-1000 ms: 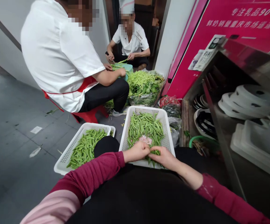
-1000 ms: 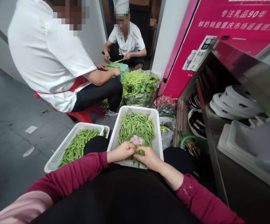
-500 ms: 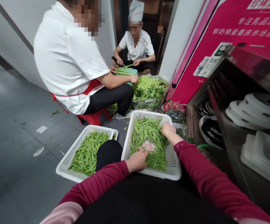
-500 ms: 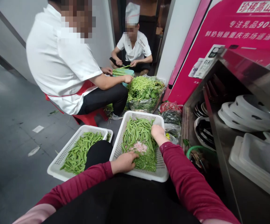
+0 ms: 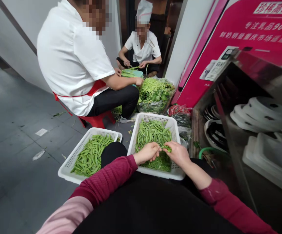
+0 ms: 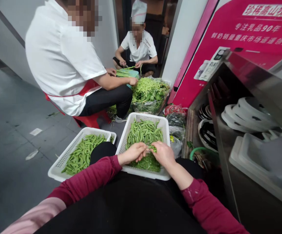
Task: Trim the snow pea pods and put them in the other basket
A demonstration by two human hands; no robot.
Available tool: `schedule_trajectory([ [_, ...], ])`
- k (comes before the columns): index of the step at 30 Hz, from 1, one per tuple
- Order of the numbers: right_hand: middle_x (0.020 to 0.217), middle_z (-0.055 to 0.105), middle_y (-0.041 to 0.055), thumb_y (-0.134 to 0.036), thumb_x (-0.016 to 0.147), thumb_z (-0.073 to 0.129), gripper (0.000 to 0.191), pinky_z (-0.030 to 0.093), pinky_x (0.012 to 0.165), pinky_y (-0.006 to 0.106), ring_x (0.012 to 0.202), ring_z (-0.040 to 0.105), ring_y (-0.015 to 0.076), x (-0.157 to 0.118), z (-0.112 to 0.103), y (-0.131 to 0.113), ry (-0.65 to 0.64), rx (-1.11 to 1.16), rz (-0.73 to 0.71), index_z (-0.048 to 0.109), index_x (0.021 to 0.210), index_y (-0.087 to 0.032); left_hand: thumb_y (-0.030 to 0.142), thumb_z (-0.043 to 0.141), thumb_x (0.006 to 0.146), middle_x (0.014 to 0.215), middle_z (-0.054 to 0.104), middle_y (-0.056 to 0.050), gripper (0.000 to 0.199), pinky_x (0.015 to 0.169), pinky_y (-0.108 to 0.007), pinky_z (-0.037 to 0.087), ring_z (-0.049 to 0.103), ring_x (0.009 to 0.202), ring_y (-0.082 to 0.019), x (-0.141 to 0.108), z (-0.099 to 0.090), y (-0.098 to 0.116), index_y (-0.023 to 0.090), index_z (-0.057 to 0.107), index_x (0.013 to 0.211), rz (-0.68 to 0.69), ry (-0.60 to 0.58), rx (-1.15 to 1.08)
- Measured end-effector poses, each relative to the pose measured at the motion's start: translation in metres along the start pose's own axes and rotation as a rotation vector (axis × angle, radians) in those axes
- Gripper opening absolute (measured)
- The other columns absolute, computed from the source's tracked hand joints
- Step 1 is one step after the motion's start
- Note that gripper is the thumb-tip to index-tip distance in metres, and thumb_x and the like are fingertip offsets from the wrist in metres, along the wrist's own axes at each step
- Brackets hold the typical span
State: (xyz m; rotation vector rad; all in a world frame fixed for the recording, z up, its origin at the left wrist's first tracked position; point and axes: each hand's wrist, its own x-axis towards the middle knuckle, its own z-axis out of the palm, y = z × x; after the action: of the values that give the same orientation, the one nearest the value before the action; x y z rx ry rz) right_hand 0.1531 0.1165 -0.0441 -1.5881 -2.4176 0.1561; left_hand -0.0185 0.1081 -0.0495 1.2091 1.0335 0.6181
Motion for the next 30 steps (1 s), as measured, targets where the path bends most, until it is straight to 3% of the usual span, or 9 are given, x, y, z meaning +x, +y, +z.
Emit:
schedule_trajectory([
  [8,0.089,0.062,0.0051,-0.028,0.076,0.051,0.017,0.039,0.068,0.028,0.083,0.056,0.0210,-0.017,-0.005,-0.019,0.062,0.149,0.058,0.061,0.089,-0.023,0.033,0.042,0.077,0.052,0.043,0.007,0.019,0.030,-0.014,0.026,0.034,0.033,-0.002,-0.021,0.005,0.007,0.015,0.046,0.073,0.057,-0.013,0.025],
  [14,0.087,0.064,0.0044,-0.032,0.067,0.061,0.017,0.041,0.077,0.032,0.082,0.057,0.0214,-0.025,0.000,-0.033,0.112,0.644,0.234,0.063,0.079,-0.020,0.028,0.040,0.075,0.047,0.036,0.008,0.014,0.032,-0.015,0.018,0.027,0.031,-0.002,-0.027,0.008,0.003,0.016,0.045,0.071,-0.043,0.039,-0.127],
  [16,0.081,0.065,0.0041,-0.035,0.063,0.064,0.022,0.042,0.073,0.031,0.077,0.058,0.0213,-0.027,0.000,-0.029,0.127,0.780,0.368,0.064,0.079,-0.019,0.026,0.040,0.074,0.044,0.033,0.008,0.014,0.033,-0.016,0.018,0.027,0.031,-0.003,-0.024,0.005,-0.008,0.015,0.046,0.067,-0.100,0.098,-0.011],
  [20,0.075,0.065,0.0036,-0.041,0.058,0.070,0.043,0.044,0.064,0.029,0.066,0.059,0.0189,-0.032,-0.003,-0.010,0.275,1.055,0.600,0.063,0.092,-0.016,0.016,0.048,0.066,0.046,0.041,0.004,0.008,0.042,-0.018,0.029,0.038,0.042,-0.006,-0.018,-0.008,-0.031,0.012,0.052,0.061,-0.181,0.186,0.483],
  [21,0.075,0.065,0.0038,-0.041,0.056,0.072,0.047,0.044,0.064,0.029,0.066,0.059,0.0188,-0.033,-0.002,-0.006,0.299,1.106,0.626,0.063,0.094,-0.016,0.013,0.050,0.064,0.053,0.047,0.003,0.006,0.046,-0.019,0.033,0.043,0.047,-0.007,-0.018,-0.011,-0.033,0.012,0.055,0.066,-0.167,0.170,0.572],
  [23,0.076,0.065,0.0044,-0.042,0.052,0.074,0.051,0.044,0.063,0.029,0.067,0.059,0.0192,-0.035,0.000,-0.003,0.306,1.153,0.650,0.063,0.093,-0.014,0.012,0.054,0.060,0.075,0.057,-0.001,0.031,0.055,-0.020,0.038,0.049,0.059,-0.009,-0.018,-0.013,-0.031,0.013,0.057,0.091,-0.058,0.125,0.658],
  [25,0.074,0.065,0.0048,-0.042,0.051,0.074,0.052,0.045,0.063,0.029,0.067,0.059,0.0197,-0.037,0.004,-0.004,0.276,1.156,0.655,0.064,0.093,-0.013,0.017,0.056,0.063,0.094,0.056,-0.004,0.046,0.060,-0.019,0.040,0.051,0.064,-0.009,-0.020,-0.010,-0.021,0.016,0.050,0.109,0.090,0.050,0.646],
  [28,0.075,0.065,0.0051,-0.044,0.053,0.072,0.052,0.044,0.064,0.029,0.067,0.059,0.0197,-0.037,0.010,-0.010,0.219,1.136,0.643,0.064,0.092,-0.012,0.032,0.039,0.079,0.083,0.058,-0.003,0.030,0.054,-0.019,0.039,0.050,0.055,-0.008,-0.023,0.000,-0.001,0.014,0.055,0.097,0.101,-0.164,0.587],
  [30,0.076,0.065,0.0051,-0.045,0.053,0.071,0.049,0.043,0.065,0.030,0.069,0.058,0.0198,-0.036,0.012,-0.011,0.209,1.049,0.630,0.064,0.090,-0.013,0.032,0.031,0.083,0.066,0.056,-0.001,0.033,0.051,-0.019,0.036,0.046,0.050,-0.008,-0.025,0.005,0.008,0.013,0.058,0.079,0.087,-0.195,0.640],
])
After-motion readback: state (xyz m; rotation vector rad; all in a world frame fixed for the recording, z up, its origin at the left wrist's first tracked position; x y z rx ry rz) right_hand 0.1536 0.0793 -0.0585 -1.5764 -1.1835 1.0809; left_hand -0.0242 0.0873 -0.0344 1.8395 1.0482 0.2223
